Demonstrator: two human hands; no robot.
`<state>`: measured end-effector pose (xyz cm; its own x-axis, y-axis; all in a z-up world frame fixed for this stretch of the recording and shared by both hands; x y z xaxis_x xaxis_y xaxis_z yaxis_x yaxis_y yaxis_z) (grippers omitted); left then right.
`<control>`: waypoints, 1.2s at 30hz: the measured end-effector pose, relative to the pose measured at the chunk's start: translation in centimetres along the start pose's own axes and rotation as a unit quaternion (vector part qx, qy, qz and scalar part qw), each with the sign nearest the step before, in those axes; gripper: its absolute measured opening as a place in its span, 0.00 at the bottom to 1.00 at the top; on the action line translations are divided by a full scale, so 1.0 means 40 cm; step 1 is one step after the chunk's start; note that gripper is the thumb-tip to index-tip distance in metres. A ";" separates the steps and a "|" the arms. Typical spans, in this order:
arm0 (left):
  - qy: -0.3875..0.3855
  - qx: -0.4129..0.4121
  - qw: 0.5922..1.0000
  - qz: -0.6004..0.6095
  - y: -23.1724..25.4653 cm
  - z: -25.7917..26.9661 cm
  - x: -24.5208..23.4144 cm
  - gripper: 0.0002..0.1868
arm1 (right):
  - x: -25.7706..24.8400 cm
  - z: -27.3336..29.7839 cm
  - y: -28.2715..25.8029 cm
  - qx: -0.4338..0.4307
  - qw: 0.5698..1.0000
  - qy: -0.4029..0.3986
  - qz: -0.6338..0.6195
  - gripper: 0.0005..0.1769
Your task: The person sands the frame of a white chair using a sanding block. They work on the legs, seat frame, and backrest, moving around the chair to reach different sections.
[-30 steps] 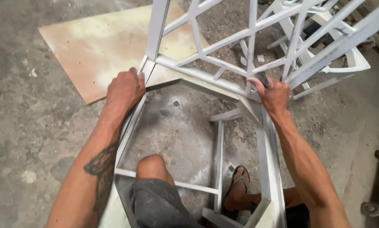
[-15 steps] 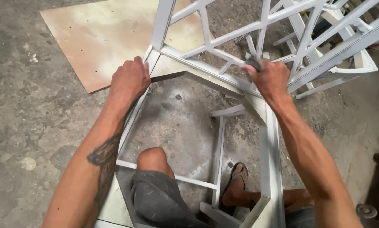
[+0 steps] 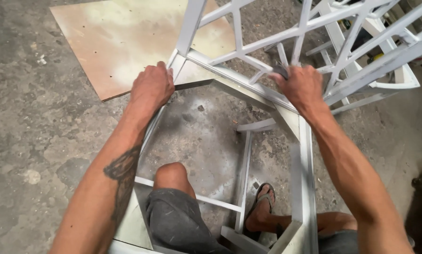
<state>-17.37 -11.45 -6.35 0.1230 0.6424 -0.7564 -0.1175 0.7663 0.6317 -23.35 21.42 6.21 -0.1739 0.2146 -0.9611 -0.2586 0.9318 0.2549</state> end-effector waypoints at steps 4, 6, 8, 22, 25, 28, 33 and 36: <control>0.017 0.008 1.000 -0.012 0.001 -0.016 -0.029 0.22 | 0.006 -0.020 0.005 -0.012 1.000 0.002 0.010 0.24; 0.014 0.010 1.000 -0.011 0.003 -0.006 -0.027 0.22 | 0.030 -0.031 -0.002 -0.014 1.000 0.000 0.018 0.23; 0.013 0.008 1.000 -0.005 0.006 0.001 -0.022 0.22 | 0.030 -0.021 -0.005 -0.022 0.999 -0.002 0.029 0.23; 0.007 0.011 1.000 0.016 0.010 0.008 -0.024 0.22 | 0.052 0.013 -0.004 -0.087 0.988 0.128 -0.018 0.22; 0.004 0.010 1.000 0.017 0.003 0.000 -0.018 0.23 | 0.075 0.013 0.007 -0.068 0.991 0.111 -0.012 0.24; 0.014 0.017 1.000 0.014 0.013 -0.001 -0.027 0.22 | 0.144 0.006 0.086 -0.043 0.995 0.095 -0.007 0.26; 0.018 0.024 0.999 0.011 0.001 -0.023 -0.020 0.22 | 0.115 -0.015 0.046 -0.036 0.995 0.089 -0.040 0.22; 0.017 0.024 0.999 0.014 -0.003 -0.014 -0.018 0.22 | 0.115 -0.022 0.034 -0.035 0.994 0.070 -0.072 0.21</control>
<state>-17.99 -12.02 -5.97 0.0871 0.6638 -0.7428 -0.0730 0.7479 0.6598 -25.33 23.44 2.22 -0.2595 0.0330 -0.9652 -0.3551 0.9262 0.1272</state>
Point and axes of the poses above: each hand's wrist, its own z-axis away from the middle knuckle, its own x-axis out of the palm, y = z × x, the point moved 10 cm from there along -z, towards the middle knuckle, and after that the axes turned 8 degrees about -y, right-handed, at the moved point
